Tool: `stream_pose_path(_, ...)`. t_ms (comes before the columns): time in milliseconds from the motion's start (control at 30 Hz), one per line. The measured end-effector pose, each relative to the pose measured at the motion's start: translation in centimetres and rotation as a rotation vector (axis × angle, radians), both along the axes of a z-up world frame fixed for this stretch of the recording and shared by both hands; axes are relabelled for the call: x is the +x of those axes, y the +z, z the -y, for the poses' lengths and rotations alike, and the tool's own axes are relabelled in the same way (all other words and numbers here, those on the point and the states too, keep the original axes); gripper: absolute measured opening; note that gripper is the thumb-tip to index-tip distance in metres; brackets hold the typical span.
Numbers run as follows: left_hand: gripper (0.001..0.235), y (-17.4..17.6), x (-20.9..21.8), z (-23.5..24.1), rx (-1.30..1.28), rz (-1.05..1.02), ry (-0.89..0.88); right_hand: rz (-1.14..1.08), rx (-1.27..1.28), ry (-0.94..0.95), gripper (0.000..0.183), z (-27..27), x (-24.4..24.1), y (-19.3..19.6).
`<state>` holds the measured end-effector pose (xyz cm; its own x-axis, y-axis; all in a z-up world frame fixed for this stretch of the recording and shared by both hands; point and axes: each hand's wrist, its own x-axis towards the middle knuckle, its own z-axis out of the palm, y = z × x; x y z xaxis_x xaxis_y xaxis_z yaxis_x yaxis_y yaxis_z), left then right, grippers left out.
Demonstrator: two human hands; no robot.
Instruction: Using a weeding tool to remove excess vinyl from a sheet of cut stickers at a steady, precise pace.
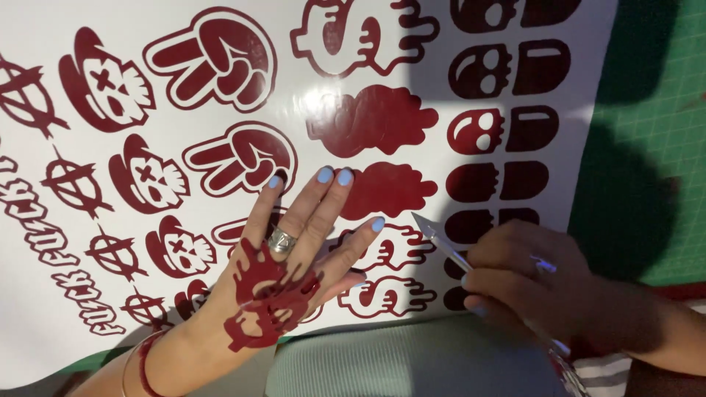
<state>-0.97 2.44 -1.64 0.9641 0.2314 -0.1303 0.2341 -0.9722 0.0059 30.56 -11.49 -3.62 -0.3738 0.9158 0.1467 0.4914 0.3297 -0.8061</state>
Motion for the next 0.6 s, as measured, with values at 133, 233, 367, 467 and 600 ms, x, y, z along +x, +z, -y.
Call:
stream_pose_path(133,0.089,0.0,0.0,-0.2,0.013,-0.008,-0.031,-0.011,0.075,0.055,0.023,-0.4,0.1,0.0)
stream_pose_path(233,0.091,-0.2,0.1,-0.5,0.006,0.012,-0.038,-0.020,0.083,0.055,0.021,-0.7,-0.1,-0.1)
stream_pose_path(367,0.092,-0.1,0.2,-0.6,-0.030,0.045,-0.032,-0.023,0.104,0.089,0.018,-1.7,-0.2,0.3)
stream_pose_path(467,0.094,-0.2,0.2,-0.6,-0.019,0.033,-0.043,-0.014,0.148,0.084,0.018,-2.3,-0.4,0.5)
stream_pose_path(600,0.090,0.1,0.3,-0.7,-0.019,0.008,-0.038,0.001,0.144,0.110,0.017,-2.5,-0.4,0.6)
